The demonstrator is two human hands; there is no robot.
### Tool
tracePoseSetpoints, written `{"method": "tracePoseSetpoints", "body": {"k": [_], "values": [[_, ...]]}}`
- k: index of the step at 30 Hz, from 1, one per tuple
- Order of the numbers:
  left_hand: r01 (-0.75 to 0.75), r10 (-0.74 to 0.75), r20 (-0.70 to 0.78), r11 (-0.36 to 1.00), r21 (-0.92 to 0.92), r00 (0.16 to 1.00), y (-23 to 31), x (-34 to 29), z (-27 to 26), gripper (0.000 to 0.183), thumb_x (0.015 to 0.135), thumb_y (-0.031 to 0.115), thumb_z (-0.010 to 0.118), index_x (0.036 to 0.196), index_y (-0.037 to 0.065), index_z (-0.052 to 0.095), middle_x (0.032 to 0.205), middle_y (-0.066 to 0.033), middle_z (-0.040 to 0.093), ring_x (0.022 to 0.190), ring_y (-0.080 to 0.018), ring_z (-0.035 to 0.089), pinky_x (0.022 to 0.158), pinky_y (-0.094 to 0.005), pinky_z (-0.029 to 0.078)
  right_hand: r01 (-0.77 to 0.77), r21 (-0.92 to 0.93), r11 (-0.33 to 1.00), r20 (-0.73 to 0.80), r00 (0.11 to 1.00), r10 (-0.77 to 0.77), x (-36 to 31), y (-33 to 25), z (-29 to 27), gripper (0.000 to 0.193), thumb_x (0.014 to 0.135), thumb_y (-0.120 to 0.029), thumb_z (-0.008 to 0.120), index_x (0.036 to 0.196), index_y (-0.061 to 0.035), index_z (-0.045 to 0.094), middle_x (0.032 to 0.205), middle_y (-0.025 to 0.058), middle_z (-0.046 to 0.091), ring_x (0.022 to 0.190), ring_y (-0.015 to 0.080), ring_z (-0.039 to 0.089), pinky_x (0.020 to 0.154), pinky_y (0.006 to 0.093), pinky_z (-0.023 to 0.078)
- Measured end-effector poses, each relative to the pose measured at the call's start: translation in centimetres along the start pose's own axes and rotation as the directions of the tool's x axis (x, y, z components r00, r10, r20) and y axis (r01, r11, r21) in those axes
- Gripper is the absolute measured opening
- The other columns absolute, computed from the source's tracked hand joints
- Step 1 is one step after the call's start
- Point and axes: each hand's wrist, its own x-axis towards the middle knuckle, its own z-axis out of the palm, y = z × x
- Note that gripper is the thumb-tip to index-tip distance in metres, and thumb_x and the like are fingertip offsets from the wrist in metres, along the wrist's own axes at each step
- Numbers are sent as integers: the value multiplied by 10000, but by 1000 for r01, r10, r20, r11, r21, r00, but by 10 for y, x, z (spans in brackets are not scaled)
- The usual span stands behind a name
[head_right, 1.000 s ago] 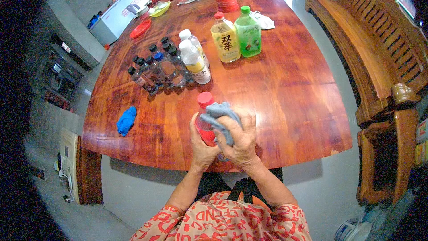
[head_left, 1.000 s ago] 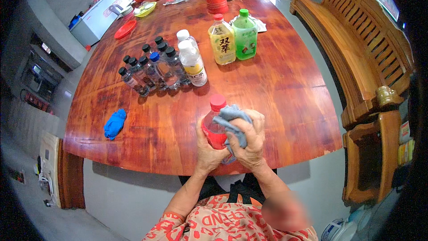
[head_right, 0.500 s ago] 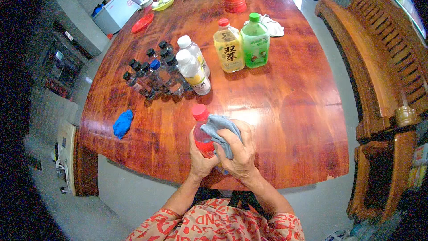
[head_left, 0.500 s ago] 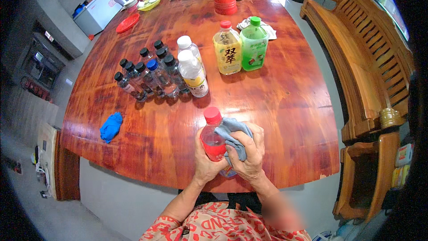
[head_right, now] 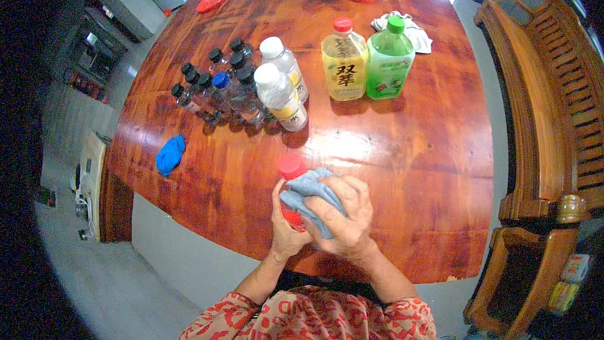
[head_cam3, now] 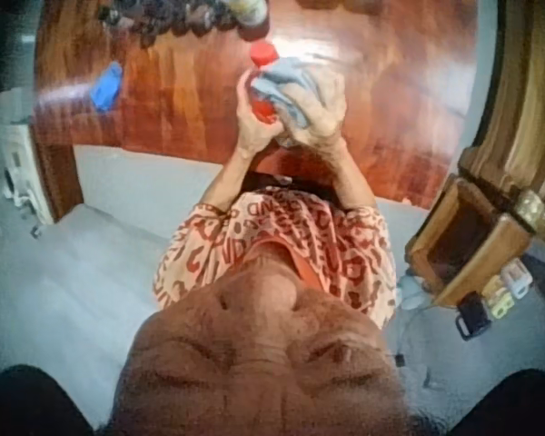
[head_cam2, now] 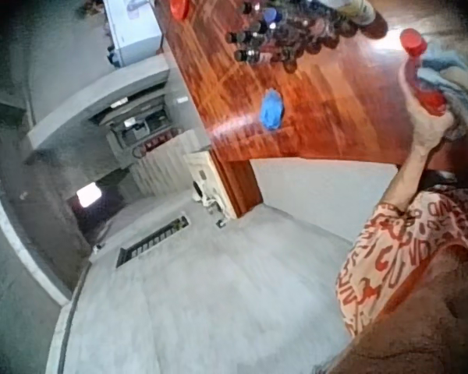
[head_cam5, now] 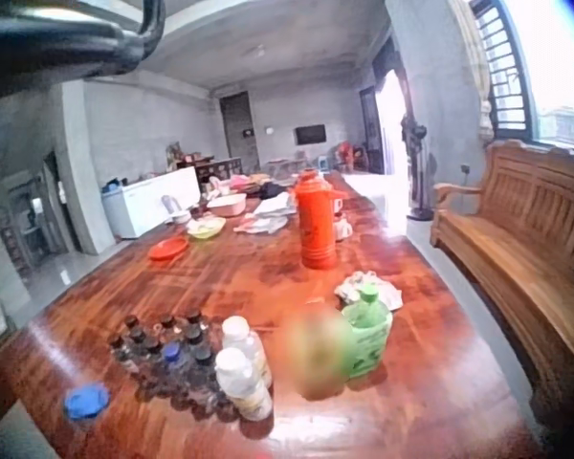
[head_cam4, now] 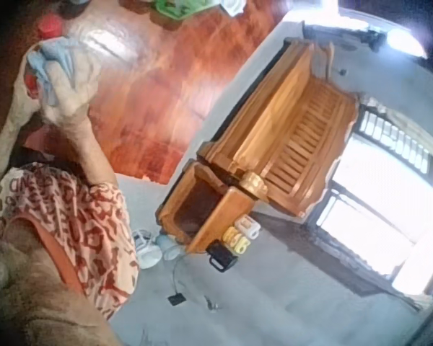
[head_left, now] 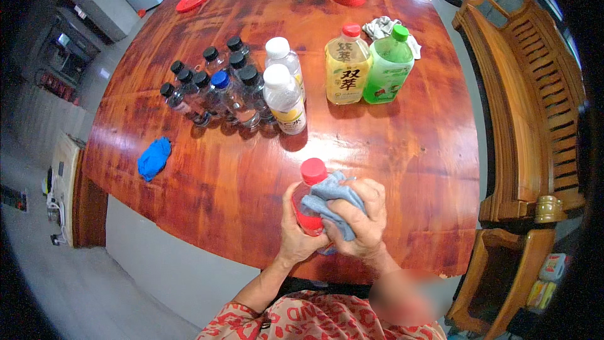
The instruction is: The person wipes several plastic beverage bottles with a grey cloth on a wooden table. They handle a clear bottle with a yellow label, a red bottle, and a yellow bottle, rotating each one to clean the surface before placing it back on the table.
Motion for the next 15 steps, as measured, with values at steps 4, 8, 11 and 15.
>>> {"method": "tracePoseSetpoints", "body": {"k": [4, 8, 11, 15], "values": [[-44, 59, 93, 986, -160, 994, -1, -7, 9, 954, 595, 52, 829, 1375, 45, 279, 1284, -117, 462, 1193, -212, 477, 1019, -372, 404, -365, 326, 872, 127, 931, 343, 7, 13, -22, 242, 754, -84, 680, 977, -19, 614, 974, 148, 601, 888, 291, 592, 783, 380, 479], [-36, 63, 132, 979, -200, 989, 1, -18, 24, 969, 583, 107, 861, 1369, 47, 298, 1271, -117, 475, 1191, -212, 482, 1023, -365, 398, -609, 397, 686, 326, 793, 515, 6, 19, -46, 207, 831, -108, 624, 1001, 7, 594, 921, 135, 620, 806, 248, 625, 719, 320, 488], [-65, 91, 113, 975, -213, 989, -9, -20, 39, 984, 595, 128, 859, 1379, 52, 268, 1279, -122, 471, 1202, -223, 476, 1028, -383, 392, -308, 280, 909, 82, 951, 297, -19, 14, -54, 294, 771, -134, 675, 1028, -13, 596, 942, 162, 613, 847, 306, 615, 766, 364, 487], [-115, 138, 131, 979, -170, 982, -11, -21, 44, 1007, 604, 134, 860, 1390, 61, 235, 1292, -126, 458, 1207, -237, 469, 1035, -401, 387, -41, -49, 998, -15, 999, 41, -50, -10, -62, 451, 711, -144, 714, 1135, -70, 579, 1192, 205, 504, 1066, 387, 492, 902, 473, 403]]}}
